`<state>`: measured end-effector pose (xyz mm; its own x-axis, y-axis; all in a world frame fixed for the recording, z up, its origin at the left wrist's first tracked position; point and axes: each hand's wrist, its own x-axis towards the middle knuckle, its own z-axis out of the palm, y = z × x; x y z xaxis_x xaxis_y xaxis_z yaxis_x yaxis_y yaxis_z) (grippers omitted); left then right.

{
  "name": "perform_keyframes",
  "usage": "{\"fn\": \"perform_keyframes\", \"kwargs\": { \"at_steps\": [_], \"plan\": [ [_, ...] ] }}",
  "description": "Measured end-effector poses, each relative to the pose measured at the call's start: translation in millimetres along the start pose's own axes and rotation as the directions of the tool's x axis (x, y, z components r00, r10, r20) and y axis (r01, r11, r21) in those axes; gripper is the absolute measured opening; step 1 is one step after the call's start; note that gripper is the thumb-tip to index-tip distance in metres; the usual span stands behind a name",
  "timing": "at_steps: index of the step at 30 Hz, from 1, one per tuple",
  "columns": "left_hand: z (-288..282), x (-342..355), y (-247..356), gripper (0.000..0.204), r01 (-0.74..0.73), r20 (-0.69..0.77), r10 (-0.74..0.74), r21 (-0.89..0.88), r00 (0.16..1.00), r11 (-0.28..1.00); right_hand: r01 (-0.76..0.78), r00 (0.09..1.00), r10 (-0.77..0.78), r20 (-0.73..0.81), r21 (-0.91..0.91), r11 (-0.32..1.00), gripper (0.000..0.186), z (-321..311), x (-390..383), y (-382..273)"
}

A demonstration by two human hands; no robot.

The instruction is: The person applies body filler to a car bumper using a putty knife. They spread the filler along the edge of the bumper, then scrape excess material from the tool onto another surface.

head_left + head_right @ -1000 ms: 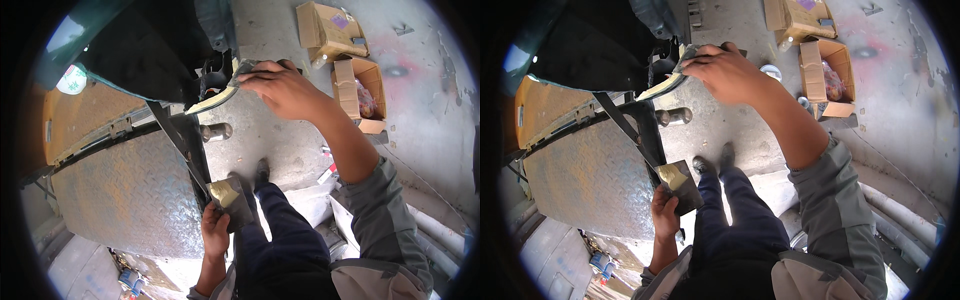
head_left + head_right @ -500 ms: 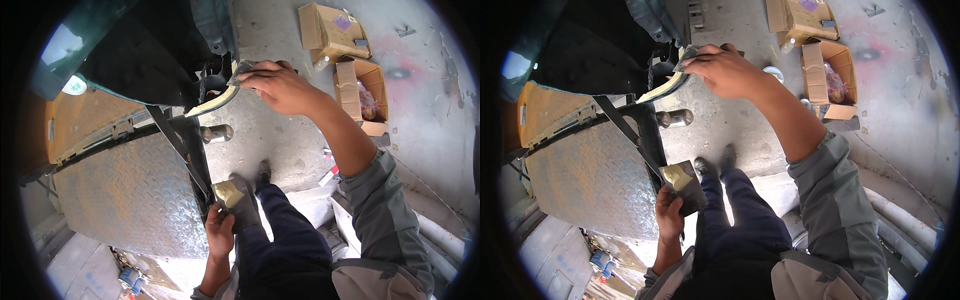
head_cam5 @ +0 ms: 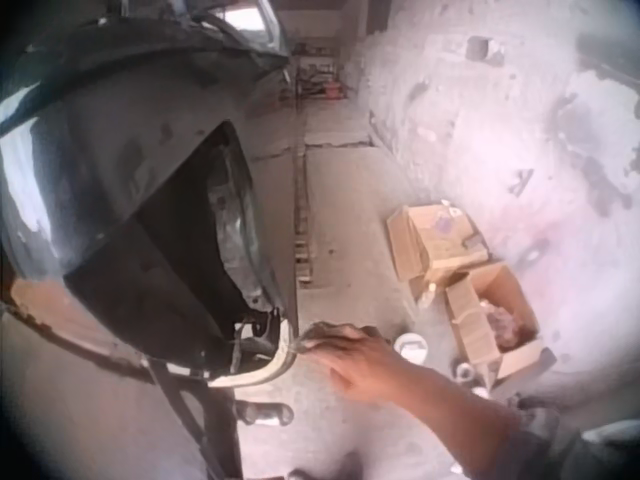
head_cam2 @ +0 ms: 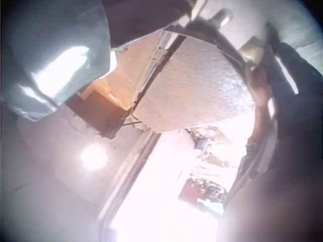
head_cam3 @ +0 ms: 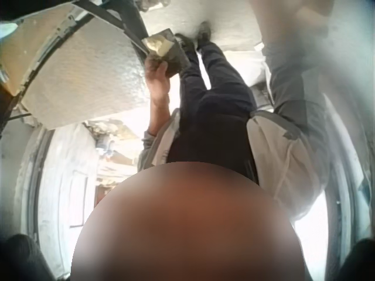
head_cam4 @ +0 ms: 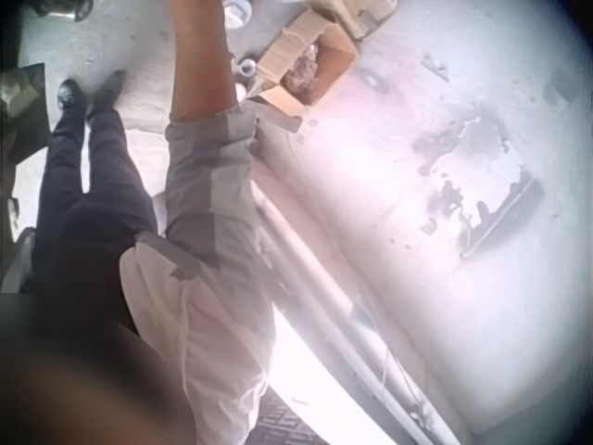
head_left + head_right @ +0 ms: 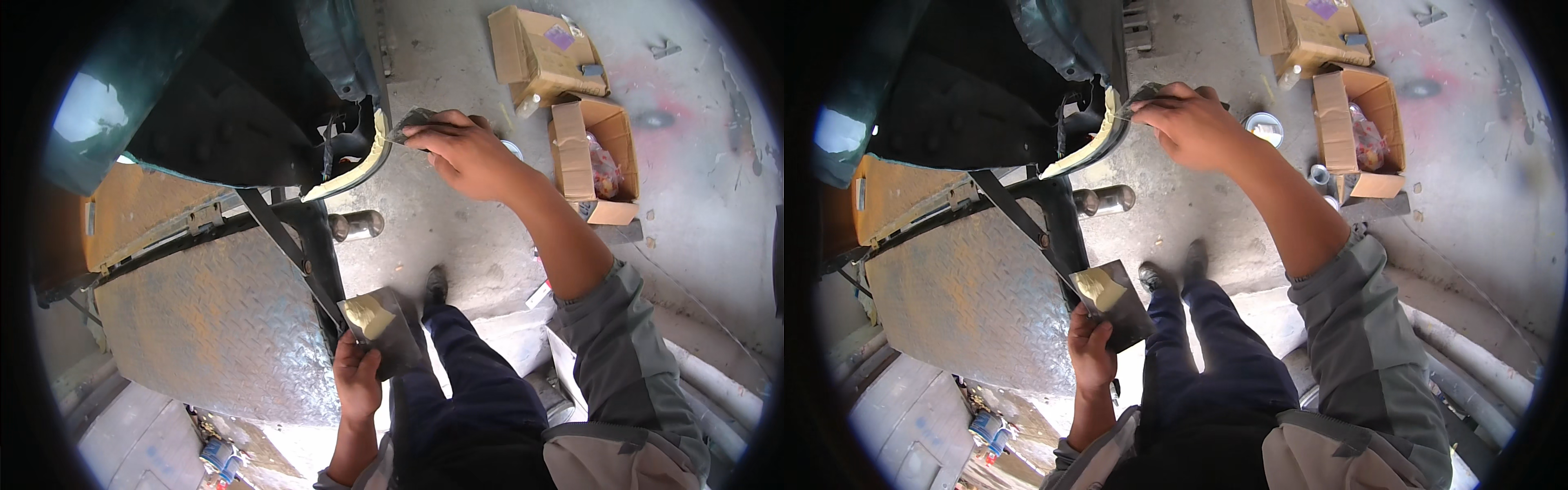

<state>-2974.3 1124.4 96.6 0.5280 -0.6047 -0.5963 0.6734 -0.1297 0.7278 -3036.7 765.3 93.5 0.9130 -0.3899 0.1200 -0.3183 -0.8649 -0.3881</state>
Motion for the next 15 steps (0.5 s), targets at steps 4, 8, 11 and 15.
{"fn": "perform_keyframes", "kwargs": {
  "at_steps": [4, 8, 11, 15],
  "plan": [
    [13.3, 10.9, 11.7, 0.048, -0.049, 0.044, 0.052, -0.069, 0.998, 0.996, 0.002, 0.999, -0.002, -0.055, 0.000, 1.000, 0.031, -1.6, 15.4, -10.2],
    [19.5, 13.1, 13.5, 0.048, -0.070, 0.037, 0.072, -0.065, 0.997, 0.995, -0.048, 0.998, 0.044, -0.050, -0.077, 0.996, 0.032, 7.9, 17.5, -11.3],
    [19.7, 13.3, 13.5, 0.048, -0.069, 0.032, 0.071, -0.047, 0.997, 0.996, -0.117, 0.993, 0.117, -0.023, -0.013, 0.993, 0.032, 5.4, 4.0, -9.7],
    [24.0, 14.7, 11.6, 0.049, -0.078, 0.056, 0.082, -0.066, 0.995, 0.995, -0.099, 0.986, 0.096, -0.139, -0.010, 0.995, 0.037, 9.0, 16.6, -14.1]
  ]
}}
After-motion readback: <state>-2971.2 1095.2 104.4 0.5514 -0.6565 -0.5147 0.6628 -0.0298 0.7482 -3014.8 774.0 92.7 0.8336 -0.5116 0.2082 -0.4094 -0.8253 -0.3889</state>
